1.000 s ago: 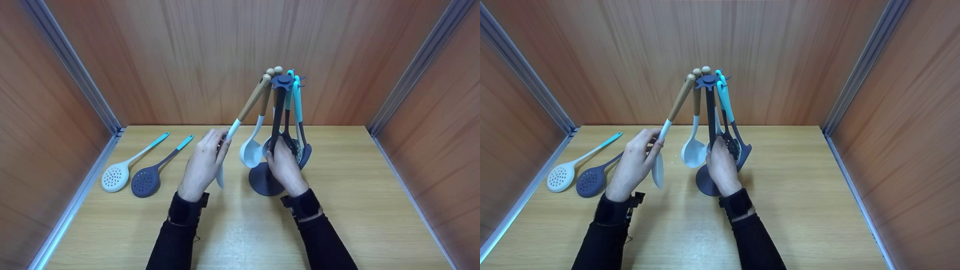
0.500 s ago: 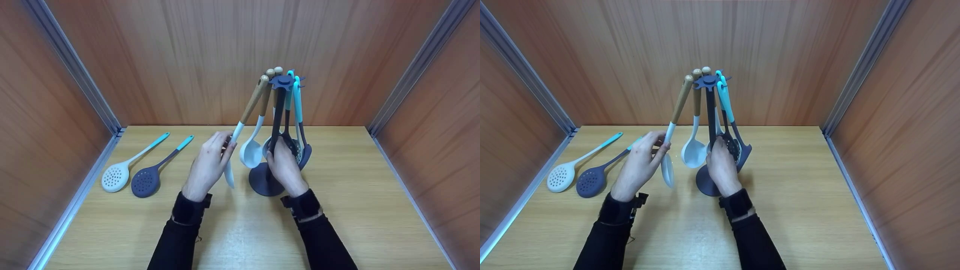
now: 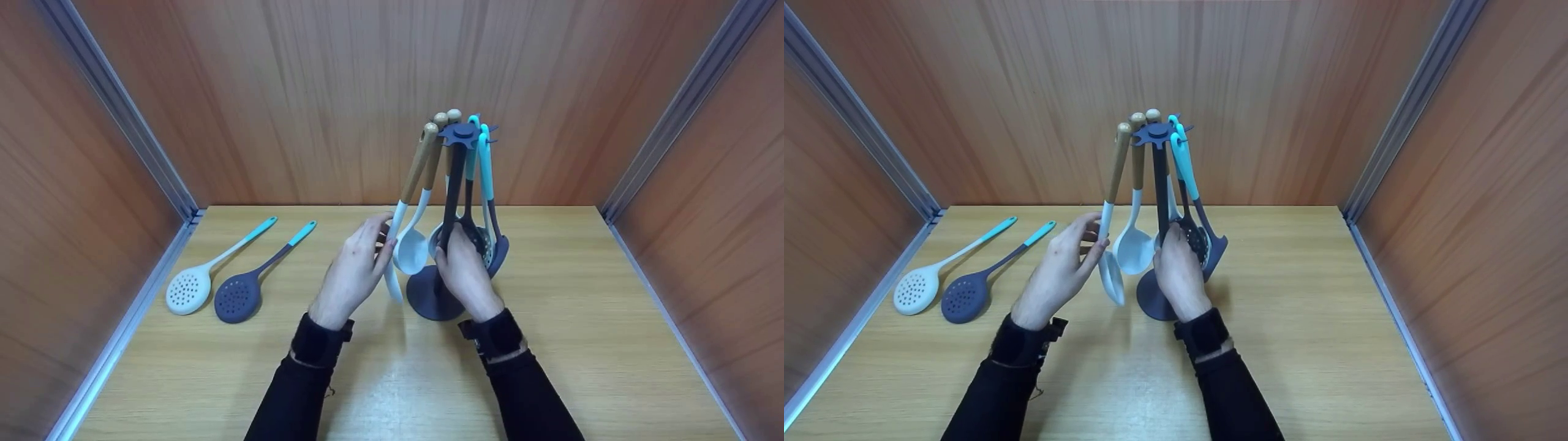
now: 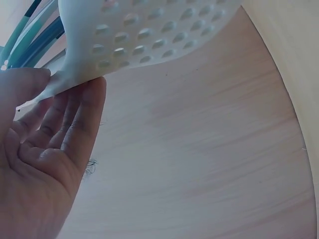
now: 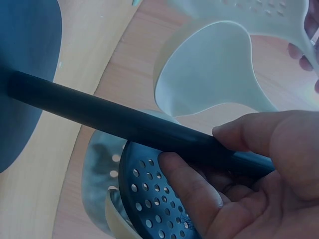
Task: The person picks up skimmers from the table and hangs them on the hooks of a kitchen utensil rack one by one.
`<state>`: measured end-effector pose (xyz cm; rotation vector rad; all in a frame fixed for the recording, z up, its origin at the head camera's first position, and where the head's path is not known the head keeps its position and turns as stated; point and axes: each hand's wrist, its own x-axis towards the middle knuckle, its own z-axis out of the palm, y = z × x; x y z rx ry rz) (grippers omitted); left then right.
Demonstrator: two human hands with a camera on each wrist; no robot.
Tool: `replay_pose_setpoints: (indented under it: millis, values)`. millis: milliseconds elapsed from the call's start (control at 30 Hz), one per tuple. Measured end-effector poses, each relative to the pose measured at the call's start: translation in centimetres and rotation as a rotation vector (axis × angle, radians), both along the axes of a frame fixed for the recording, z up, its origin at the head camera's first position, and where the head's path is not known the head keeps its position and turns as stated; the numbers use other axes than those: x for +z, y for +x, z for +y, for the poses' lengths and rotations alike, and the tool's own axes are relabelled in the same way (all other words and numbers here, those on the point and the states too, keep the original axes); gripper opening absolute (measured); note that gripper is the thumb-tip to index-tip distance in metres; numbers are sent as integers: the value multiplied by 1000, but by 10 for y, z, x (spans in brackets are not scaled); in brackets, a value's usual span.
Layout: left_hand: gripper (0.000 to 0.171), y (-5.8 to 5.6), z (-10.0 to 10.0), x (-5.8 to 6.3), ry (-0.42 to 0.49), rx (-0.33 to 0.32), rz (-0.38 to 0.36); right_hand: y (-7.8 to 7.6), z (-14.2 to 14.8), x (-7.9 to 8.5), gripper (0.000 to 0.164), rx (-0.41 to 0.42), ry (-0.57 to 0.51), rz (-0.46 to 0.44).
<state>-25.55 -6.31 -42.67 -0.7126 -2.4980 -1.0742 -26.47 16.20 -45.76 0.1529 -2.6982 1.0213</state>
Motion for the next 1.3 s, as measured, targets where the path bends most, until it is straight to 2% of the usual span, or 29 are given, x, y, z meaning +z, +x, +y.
replay_pose_setpoints:
  millis: [267,500,800,1100,1300]
  values:
    - [40,1,7,-5,-47,41,57,0,0,0,38,0,12,-1]
    - [38,1,10,-7,-29,46,104,-1,0,-1,38,-5,4,2]
    - [39,0,11,-9,-4,48,77,-1,-1,1,35,-10,5,-26]
    - [46,0,8,-6,-11,56,52,0,-2,2,39,-5,15,-39]
    - [44,-2,2,-6,16,44,59,0,-1,1,39,-5,25,-15]
